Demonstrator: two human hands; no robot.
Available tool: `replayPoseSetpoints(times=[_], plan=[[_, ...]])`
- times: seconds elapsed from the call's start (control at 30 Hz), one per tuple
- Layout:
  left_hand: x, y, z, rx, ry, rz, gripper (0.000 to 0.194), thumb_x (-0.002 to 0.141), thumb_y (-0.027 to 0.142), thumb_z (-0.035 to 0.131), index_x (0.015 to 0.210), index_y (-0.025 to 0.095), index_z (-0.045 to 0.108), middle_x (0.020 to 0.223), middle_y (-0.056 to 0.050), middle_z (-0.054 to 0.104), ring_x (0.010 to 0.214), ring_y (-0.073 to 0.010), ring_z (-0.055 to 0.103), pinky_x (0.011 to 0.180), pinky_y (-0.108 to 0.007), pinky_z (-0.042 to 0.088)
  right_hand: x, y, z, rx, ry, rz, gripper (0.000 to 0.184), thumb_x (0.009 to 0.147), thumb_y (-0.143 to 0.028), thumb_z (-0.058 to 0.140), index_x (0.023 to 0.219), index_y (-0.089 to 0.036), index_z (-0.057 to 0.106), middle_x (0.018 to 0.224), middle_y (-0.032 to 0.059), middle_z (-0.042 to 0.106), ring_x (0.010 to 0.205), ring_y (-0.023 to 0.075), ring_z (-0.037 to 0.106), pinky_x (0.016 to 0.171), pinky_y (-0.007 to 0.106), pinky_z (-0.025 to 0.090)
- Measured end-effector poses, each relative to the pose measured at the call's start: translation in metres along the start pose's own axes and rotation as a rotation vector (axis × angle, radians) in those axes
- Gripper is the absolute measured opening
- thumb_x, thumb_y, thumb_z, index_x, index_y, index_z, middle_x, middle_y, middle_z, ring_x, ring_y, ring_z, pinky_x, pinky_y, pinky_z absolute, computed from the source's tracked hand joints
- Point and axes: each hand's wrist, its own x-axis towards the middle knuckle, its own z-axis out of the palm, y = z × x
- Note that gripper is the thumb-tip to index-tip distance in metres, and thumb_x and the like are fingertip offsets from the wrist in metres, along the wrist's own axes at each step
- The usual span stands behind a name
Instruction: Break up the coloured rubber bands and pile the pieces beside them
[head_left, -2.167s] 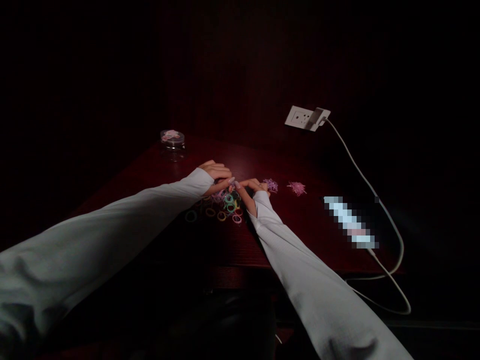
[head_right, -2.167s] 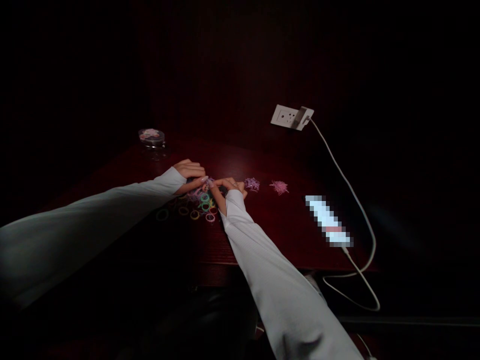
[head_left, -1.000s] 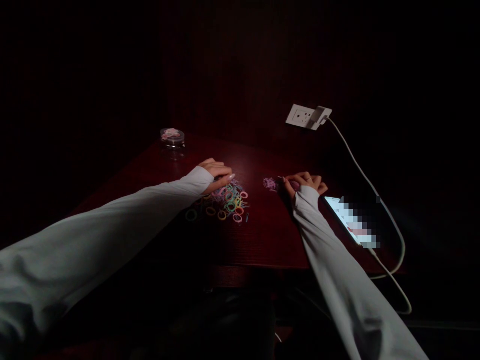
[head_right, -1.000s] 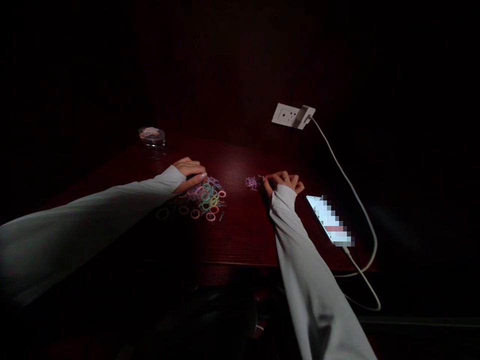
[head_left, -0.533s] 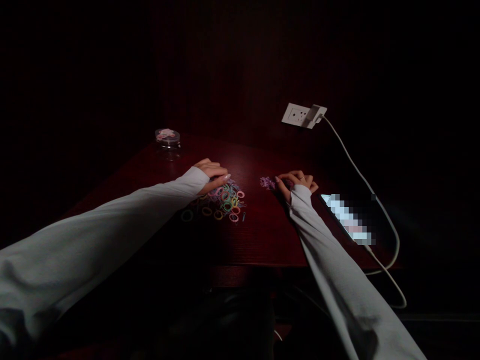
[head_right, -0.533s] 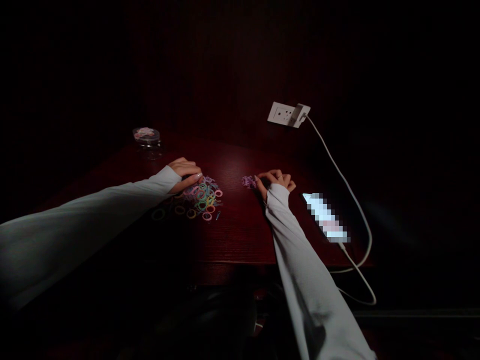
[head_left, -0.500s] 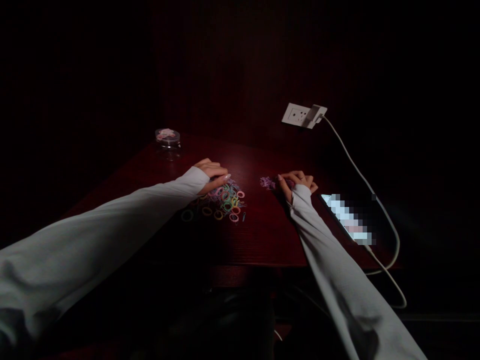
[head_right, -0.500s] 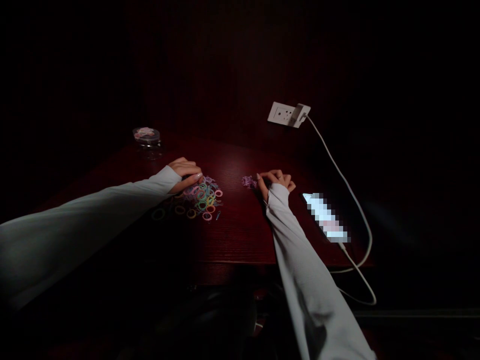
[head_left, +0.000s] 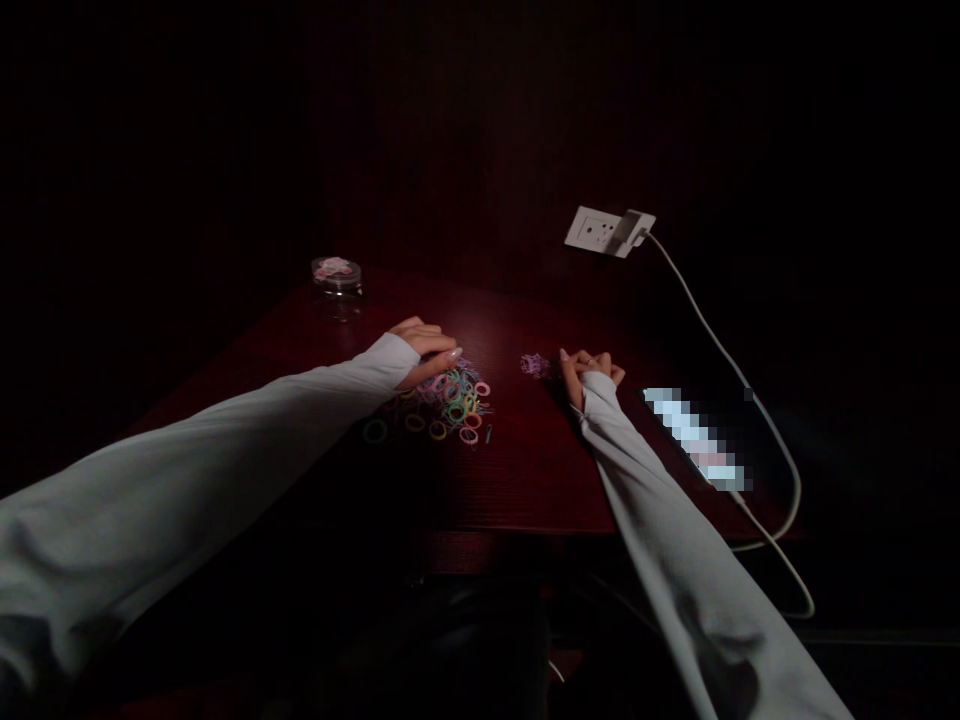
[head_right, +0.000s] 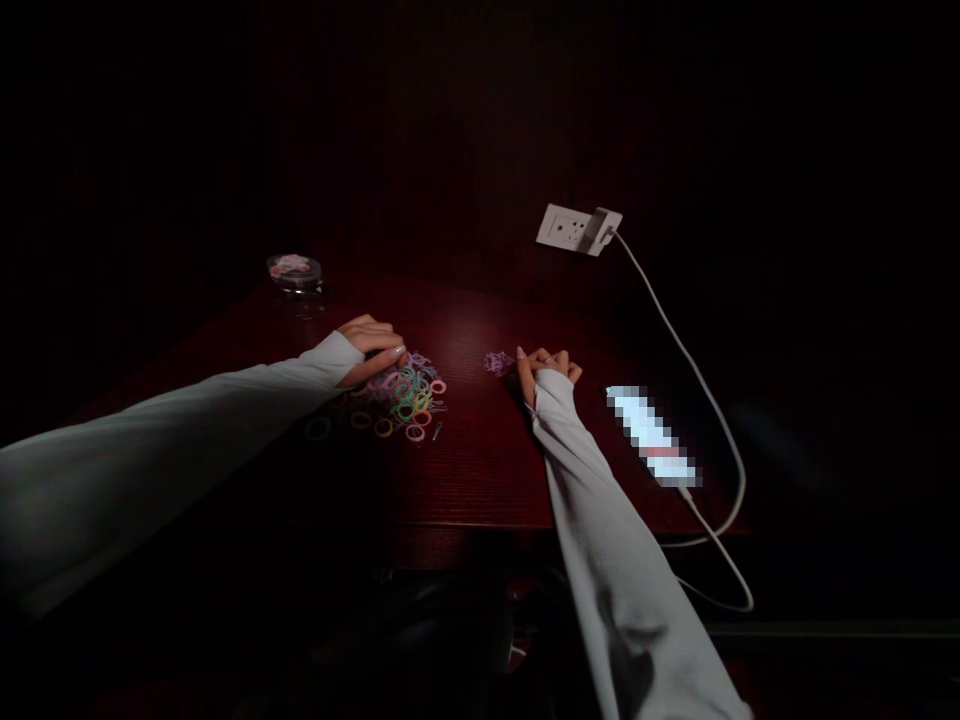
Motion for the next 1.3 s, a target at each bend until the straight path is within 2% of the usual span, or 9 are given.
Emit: replayPoseSetpoints(times=[0.27,0.37,0.43,0.57,0.73,0.87,1.07,1.3], plan=[[-0.001,0.002,0.001,-0.019,0.04,-0.008,0.048,0.107,0.041,0.03,0.084,0.019,0.065,0.08,-0.002,0.068,0.079,-0.0168,0.06,0.086,-0.033,0.038,0.0,0.0,-0.004,0.033,0.026,-0.039,0.051,0.105,-0.033,0.041,0.066,-0.021,0.071,0.087,0.0063,0.068,0.102,0.0265,0.052,0.097,0.049,0.027],[-0.001,0.003,0.0,-0.02,0.034,-0.028,0.048,0.107,0.04,0.03,0.083,0.02,0.066,0.08,-0.002,0.068,0.08,-0.0167,0.061,0.087,-0.033,0.038,-0.004,-0.014,-0.01,0.125,0.075,-0.03,0.053,0.105,-0.036,0.039,0.065,-0.023,0.071,0.084,0.006,0.068,0.101,0.0267,0.051,0.099,0.05,0.026],[-0.001,0.003,-0.001,-0.015,0.03,-0.043,0.048,0.107,0.04,0.03,0.083,0.019,0.066,0.08,-0.002,0.069,0.081,-0.017,0.061,0.088,-0.034,0.039,-0.012,-0.031,-0.013,0.241,0.062,-0.044,0.056,0.105,-0.039,0.036,0.066,-0.023,0.073,0.081,0.0069,0.067,0.098,0.0268,0.051,0.1,0.05,0.028],[0.0,0.002,-0.001,-0.007,0.018,-0.049,0.048,0.107,0.04,0.03,0.083,0.019,0.067,0.081,-0.002,0.069,0.081,-0.017,0.061,0.088,-0.034,0.04,-0.035,-0.075,-0.014,0.512,-0.07,-0.215,0.06,0.108,-0.042,0.029,0.08,-0.024,0.079,0.083,0.0083,0.067,0.094,0.0256,0.051,0.093,0.045,0.036],[0.0,-0.006,0.004,0.013,0.022,-0.036,0.05,0.107,0.042,0.029,0.085,0.019,0.068,0.083,-0.004,0.069,0.082,-0.0184,0.061,0.086,-0.034,0.04,-0.057,-0.107,-0.017,0.478,-0.279,-0.577,0.022,0.096,-0.046,0.064,0.104,-0.031,0.079,0.104,0.0021,0.072,0.101,0.024,0.049,0.097,0.042,0.032],[0.001,-0.016,0.008,-0.001,0.01,-0.006,0.052,0.107,0.047,0.03,0.083,0.019,0.067,0.078,-0.003,0.065,0.077,-0.0176,0.058,0.083,-0.034,0.039,-0.06,-0.11,-0.02,0.38,-0.339,-0.693,0.026,0.09,-0.046,0.074,0.113,-0.034,0.077,0.116,0.0014,0.071,0.106,0.0248,0.048,0.098,0.041,0.029],[0.002,-0.013,0.006,0.01,0.009,0.012,0.052,0.107,0.048,0.028,0.084,0.02,0.066,0.079,-0.003,0.066,0.078,-0.0176,0.058,0.083,-0.033,0.037,-0.058,-0.107,-0.018,0.325,-0.329,-0.674,0.025,0.088,-0.053,0.076,0.108,-0.039,0.08,0.113,0.0017,0.07,0.103,0.0247,0.045,0.096,0.041,0.029],[0.0,-0.004,0.003,0.007,0.034,0.011,0.049,0.107,0.044,0.03,0.082,0.019,0.065,0.075,-0.002,0.064,0.076,-0.0168,0.057,0.082,-0.032,0.038,-0.057,-0.107,-0.01,0.349,-0.279,-0.642,0.017,0.093,-0.048,0.071,0.099,-0.038,0.083,0.105,0.0033,0.071,0.101,0.0245,0.044,0.092,0.041,0.032]])
